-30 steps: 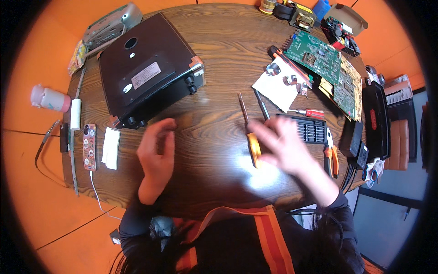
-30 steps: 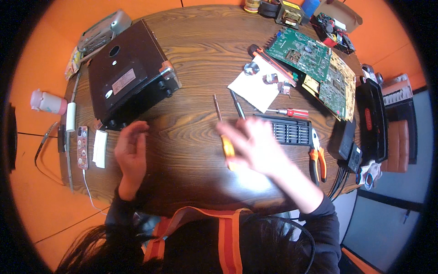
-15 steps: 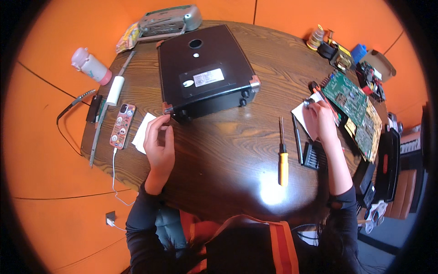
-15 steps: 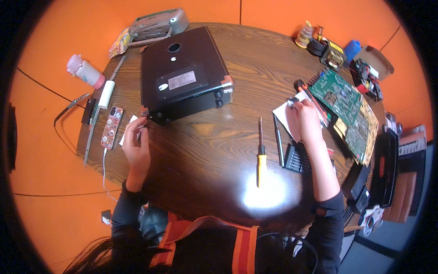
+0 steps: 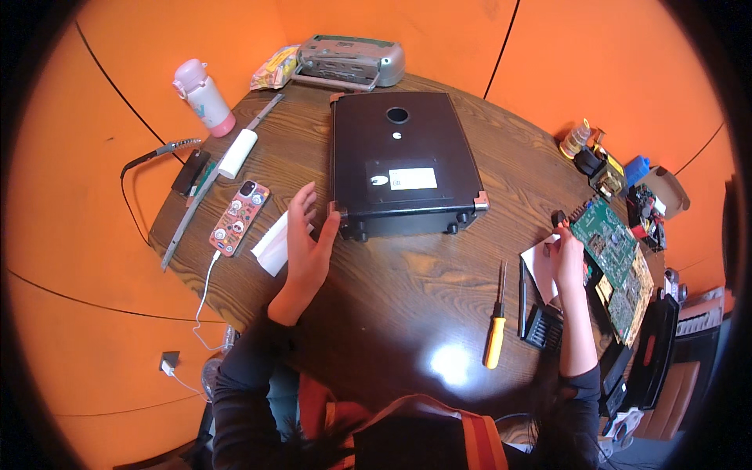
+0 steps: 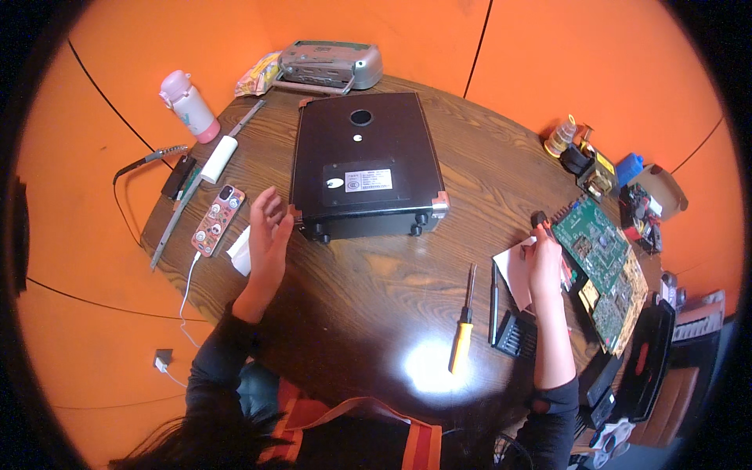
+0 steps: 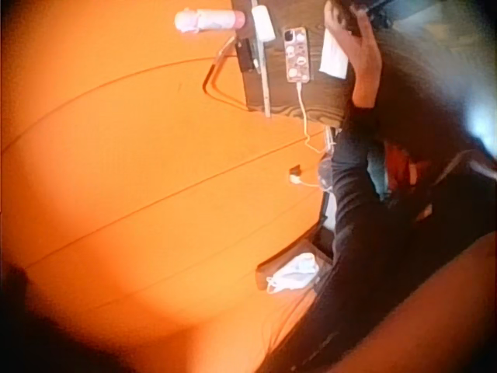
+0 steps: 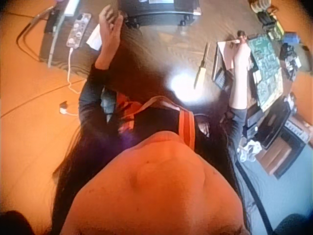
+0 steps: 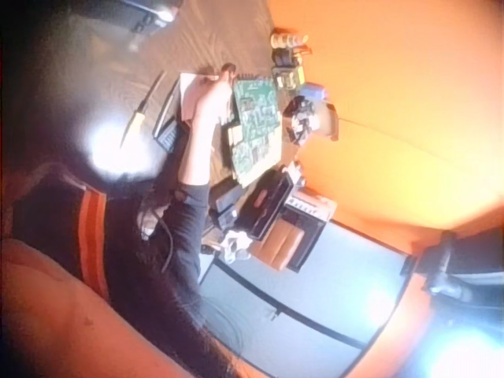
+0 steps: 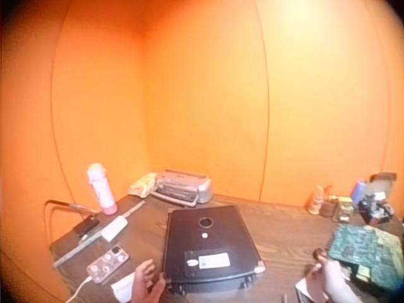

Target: The person uses a screwdriver to fasten screws into the corners of a black rectangular electronic device. They repeatedly pick up screws, align them, and tighten them while rotating the device to access different sides.

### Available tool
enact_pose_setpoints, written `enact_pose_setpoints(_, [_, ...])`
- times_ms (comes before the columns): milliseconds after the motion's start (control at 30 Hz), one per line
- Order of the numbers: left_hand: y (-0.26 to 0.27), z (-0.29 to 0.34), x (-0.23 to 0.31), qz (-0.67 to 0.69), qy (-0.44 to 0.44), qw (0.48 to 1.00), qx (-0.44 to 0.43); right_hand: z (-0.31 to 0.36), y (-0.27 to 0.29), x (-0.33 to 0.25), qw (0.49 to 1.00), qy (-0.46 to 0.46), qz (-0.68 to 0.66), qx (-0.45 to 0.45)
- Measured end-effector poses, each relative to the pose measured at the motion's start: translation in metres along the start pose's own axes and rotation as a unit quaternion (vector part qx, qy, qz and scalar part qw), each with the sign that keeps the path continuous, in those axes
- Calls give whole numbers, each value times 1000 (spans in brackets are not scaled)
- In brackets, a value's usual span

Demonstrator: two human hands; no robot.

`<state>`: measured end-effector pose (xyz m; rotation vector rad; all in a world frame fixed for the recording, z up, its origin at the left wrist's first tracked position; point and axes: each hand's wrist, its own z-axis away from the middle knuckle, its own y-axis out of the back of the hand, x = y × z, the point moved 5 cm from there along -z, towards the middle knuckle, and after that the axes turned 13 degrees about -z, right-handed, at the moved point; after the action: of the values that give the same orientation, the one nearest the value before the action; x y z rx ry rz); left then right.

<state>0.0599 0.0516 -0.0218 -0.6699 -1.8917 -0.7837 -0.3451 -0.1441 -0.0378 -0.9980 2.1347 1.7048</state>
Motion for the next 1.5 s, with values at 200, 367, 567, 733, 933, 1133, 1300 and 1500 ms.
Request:
enact_pose_setpoints(200, [-21, -18, -5, 129, 108, 983, -79, 0, -1, -11, 997, 18, 49, -54])
enact_pose_setpoints(367, [-33, -19, -8, 200, 104, 969, -100, 14, 3, -33, 996, 91, 19, 10])
enact_pose_setpoints(567, [-35, -17, -10, 235, 85, 963, -97, 19, -6, -34, 998, 44, 27, -35])
enact_pose_setpoints(733, [-34, -17, -5, 233, 89, 963, -100, 2, 1, -55, 989, 121, -47, 68])
enact_pose_setpoints(933, [-29, -18, -10, 212, 106, 966, -103, -23, -13, -45, 969, -52, -233, 71])
enact_pose_setpoints(1133, [-32, -18, -18, 214, 118, 963, -117, -10, -1, -45, 946, -44, -296, 123])
enact_pose_setpoints(1300, [-28, -19, -18, 179, 99, 971, -122, -3, 27, -36, 937, -69, -313, 140])
enact_pose_setpoints(1500, [-24, -30, -17, 86, 75, 985, -131, 54, 22, -34, 973, -86, -214, -14])
